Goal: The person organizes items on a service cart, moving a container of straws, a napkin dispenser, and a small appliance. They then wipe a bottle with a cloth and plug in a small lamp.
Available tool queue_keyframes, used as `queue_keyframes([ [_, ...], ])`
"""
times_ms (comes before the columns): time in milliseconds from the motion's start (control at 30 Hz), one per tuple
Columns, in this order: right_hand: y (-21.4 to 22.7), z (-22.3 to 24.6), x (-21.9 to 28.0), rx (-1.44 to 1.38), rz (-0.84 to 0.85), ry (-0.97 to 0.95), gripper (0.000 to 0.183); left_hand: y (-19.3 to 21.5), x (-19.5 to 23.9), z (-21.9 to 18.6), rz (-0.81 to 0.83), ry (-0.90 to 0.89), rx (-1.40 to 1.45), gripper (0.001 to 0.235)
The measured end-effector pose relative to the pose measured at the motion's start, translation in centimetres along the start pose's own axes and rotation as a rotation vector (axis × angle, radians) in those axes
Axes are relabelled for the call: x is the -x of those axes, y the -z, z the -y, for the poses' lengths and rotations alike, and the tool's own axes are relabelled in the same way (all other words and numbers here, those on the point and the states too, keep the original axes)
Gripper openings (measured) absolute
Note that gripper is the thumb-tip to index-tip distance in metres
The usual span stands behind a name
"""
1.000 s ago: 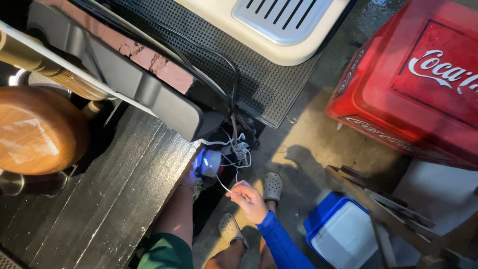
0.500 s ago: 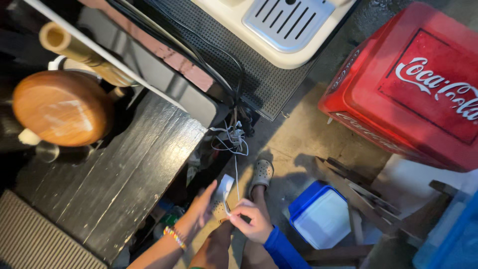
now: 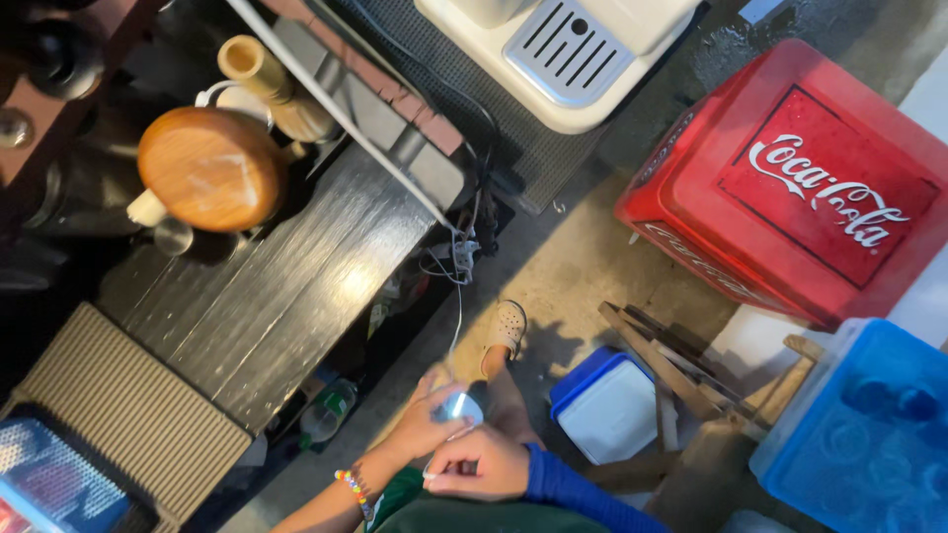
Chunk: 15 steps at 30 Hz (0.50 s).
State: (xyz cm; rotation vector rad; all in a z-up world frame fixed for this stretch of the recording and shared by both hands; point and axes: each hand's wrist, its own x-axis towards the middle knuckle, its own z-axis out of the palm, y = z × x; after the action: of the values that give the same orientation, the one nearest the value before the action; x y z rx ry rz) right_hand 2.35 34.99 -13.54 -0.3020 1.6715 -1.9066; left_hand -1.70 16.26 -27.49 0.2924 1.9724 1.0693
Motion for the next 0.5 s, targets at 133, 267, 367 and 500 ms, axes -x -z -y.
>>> queue_keyframes([
  [133, -1.0, 1.9, 1.4, 0.035, -0.101, -0.089, 0.012, 2.2, 2.9, -1.7, 0.249, -0.156, -0.116, 0.034],
  [267, -2.7, 2.9, 3.3, -0.269, -0.114, -0.144, 0.013, 4.2, 7.6, -3.9, 0.276, -0.321, 0.077, 0.035],
  [367, -4.1, 4.2, 5.5, -0.217, -0.224, -0.114, 0.016, 5.3, 11.8, -6.5, 0.241, -0.472, 0.156, 0.037],
  [500, -5.4, 6.9, 8.6, -0.194, -0.382, -0.082, 0.020, 6.5, 16.7, -10.1, 0.196, -0.671, 0.117, 0.028],
])
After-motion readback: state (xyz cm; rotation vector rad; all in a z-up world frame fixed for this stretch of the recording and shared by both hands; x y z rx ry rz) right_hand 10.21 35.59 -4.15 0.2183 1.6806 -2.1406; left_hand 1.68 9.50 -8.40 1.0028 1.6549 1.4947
